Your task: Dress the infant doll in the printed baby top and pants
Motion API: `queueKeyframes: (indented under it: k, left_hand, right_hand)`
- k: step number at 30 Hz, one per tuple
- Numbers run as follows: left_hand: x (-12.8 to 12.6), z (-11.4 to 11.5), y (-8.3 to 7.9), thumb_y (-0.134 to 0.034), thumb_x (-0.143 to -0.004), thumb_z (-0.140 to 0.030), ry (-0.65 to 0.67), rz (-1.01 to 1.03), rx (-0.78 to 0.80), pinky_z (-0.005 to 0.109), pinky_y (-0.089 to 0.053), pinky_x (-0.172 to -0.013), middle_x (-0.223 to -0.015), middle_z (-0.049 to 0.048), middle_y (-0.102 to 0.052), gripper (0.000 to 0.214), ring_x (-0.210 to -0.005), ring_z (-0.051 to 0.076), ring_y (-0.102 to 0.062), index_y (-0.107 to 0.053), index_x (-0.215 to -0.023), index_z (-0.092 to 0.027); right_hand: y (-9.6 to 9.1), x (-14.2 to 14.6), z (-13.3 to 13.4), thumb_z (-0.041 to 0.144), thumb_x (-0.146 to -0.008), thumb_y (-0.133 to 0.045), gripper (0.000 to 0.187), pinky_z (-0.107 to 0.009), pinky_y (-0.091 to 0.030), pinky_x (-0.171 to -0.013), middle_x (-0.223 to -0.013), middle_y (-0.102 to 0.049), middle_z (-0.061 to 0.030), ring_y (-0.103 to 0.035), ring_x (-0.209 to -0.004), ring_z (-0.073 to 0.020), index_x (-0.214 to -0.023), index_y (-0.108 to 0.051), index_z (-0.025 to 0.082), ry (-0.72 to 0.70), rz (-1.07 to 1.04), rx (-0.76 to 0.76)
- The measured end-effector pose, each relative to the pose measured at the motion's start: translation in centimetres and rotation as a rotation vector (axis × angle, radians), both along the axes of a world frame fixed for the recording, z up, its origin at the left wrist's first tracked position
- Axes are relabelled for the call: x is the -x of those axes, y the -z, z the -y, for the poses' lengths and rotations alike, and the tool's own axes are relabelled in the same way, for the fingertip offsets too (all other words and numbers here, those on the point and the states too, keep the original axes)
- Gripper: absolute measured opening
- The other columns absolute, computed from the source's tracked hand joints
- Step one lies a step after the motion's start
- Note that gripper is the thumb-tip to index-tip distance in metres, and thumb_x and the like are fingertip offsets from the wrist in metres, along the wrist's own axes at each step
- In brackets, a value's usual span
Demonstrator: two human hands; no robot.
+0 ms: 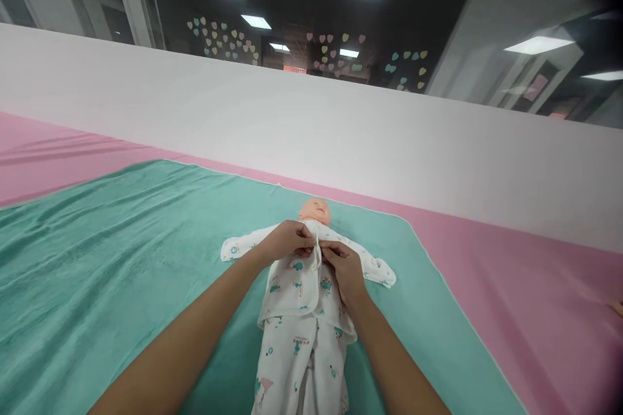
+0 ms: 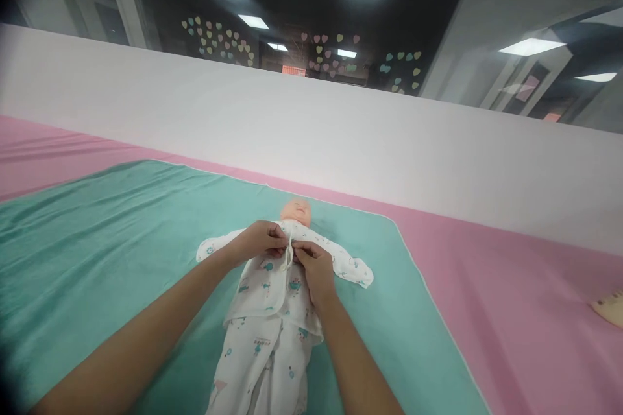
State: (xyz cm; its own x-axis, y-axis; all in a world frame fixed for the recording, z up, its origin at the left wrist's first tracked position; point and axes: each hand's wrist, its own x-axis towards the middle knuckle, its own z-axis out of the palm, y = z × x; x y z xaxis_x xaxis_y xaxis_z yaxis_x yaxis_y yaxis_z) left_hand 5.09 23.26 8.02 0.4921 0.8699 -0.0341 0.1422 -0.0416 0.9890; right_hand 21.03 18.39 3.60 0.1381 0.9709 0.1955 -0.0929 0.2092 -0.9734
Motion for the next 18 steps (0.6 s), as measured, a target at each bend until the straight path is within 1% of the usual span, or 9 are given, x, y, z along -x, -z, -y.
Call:
queueKeyframes:
  k: [3,6,9,14,18]
  left_hand:
    - [-0.1,-0.2,0.2,-0.068,-0.065,-0.033,-0.001,-0.009,-0.017,0.027,-0.052,-0.06,-0.062,0.0024,-0.063,0.021,-0.059,0.014,-0.061,-0.061,-0.067,-0.014]
    - [-0.1,-0.3,0.3,-0.067,-0.064,-0.031,0.01,0.011,-0.009,0.027,-0.052,-0.06,-0.062,0.0021,-0.063,0.018,-0.059,0.015,-0.061,-0.063,-0.068,-0.014]
    - [-0.1,-0.4,0.3,-0.066,-0.065,-0.031,0.002,0.003,0.0,0.027,-0.052,-0.059,-0.062,0.0018,-0.064,0.016,-0.059,0.015,-0.062,-0.063,-0.069,-0.015]
    - [-0.3,0.0,-0.1,-0.064,-0.063,-0.029,-0.054,-0.073,-0.009,0.024,-0.049,-0.054,-0.058,0.0001,-0.062,0.013,-0.058,0.015,-0.06,-0.062,-0.066,-0.017]
    - [-0.5,0.5,-0.8,-0.061,-0.063,-0.03,-0.094,-0.16,-0.064,0.021,-0.044,-0.047,-0.055,-0.0011,-0.059,0.013,-0.052,0.013,-0.056,-0.061,-0.063,-0.017]
  right_hand:
    - [-0.3,-0.1,0.0,0.029,-0.069,-0.06,0.014,-0.029,-0.046,-0.071,-0.08,-0.064,-0.0022,-0.057,-0.074,-0.0153,-0.078,-0.063,0.018,0.03,0.097,-0.003]
    - [-0.6,0.2,0.1,0.024,-0.069,-0.058,0.014,-0.028,-0.046,-0.074,-0.083,-0.063,-0.0018,-0.057,-0.079,-0.0154,-0.082,-0.059,0.019,0.09,0.201,-0.054]
    - [-1.0,0.5,0.2,0.022,-0.07,-0.057,0.014,-0.028,-0.046,-0.073,-0.084,-0.061,-0.0018,-0.057,-0.08,-0.0151,-0.083,-0.056,0.019,0.079,0.212,-0.067]
    - [-1.4,0.8,0.3,0.024,-0.067,-0.062,0.019,-0.028,-0.047,-0.072,-0.081,-0.06,-0.0011,-0.058,-0.075,-0.0147,-0.082,-0.052,0.019,0.068,0.212,-0.029]
    - [-1.4,0.7,0.4,0.024,-0.067,-0.063,0.021,-0.028,-0.046,-0.074,-0.082,-0.06,-0.0004,-0.058,-0.078,-0.0147,-0.085,-0.053,0.02,0.076,0.24,-0.041]
